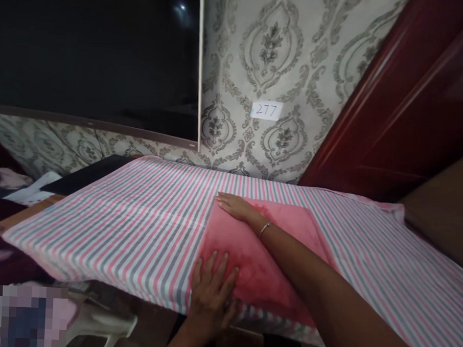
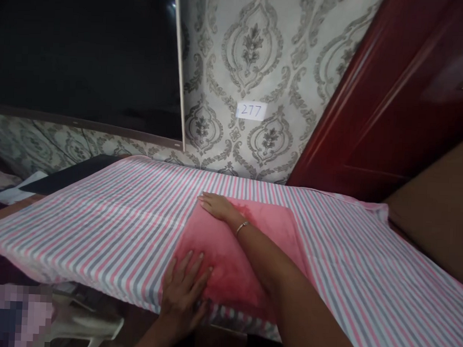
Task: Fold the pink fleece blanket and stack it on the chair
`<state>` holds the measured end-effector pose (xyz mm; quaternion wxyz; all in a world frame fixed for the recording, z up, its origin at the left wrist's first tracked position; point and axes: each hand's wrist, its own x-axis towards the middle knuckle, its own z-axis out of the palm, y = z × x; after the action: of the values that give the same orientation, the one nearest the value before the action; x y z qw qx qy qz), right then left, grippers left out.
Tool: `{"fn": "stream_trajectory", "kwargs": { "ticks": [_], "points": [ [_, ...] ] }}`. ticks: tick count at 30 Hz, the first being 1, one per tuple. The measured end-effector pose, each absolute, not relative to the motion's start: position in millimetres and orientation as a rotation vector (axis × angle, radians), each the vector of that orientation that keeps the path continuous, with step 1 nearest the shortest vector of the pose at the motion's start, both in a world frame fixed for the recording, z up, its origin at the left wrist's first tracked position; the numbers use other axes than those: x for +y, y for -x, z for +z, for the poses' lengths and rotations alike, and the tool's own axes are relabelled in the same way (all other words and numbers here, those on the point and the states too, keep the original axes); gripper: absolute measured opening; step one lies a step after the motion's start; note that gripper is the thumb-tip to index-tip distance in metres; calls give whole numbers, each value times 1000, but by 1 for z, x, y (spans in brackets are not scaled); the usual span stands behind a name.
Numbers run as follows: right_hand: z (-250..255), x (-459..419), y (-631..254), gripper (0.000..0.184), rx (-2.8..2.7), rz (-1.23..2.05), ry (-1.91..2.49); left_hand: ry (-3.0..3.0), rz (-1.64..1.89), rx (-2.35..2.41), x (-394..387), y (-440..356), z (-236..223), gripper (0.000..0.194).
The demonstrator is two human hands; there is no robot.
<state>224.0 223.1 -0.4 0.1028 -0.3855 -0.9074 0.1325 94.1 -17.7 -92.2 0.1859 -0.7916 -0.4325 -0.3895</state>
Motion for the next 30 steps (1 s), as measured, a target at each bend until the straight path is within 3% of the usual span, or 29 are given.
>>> {"fn": "stream_trajectory", "kwargs": {
  "ticks": [6,14,19,22,30],
  "points": [
    [34,145,-253,57,-2561,340,1338,2285,-955,-1262,-19,-89,-79,56],
    [9,14,-365,54,-2683,230,1132,2636,-918,-1201,-10,-93,-9,51],
    [-7,-3,-375,59,-2634,257,1105,3404,-378,-822,40,-155,38,58],
    [-15,-5,-371,54,-2590,269,1171,3519,-111,-662,81,-184,32,61],
    [-22,-4,-372,57,-2555,431,1168,3284,-216,-495,173,-208,12,60]
  ]
}}
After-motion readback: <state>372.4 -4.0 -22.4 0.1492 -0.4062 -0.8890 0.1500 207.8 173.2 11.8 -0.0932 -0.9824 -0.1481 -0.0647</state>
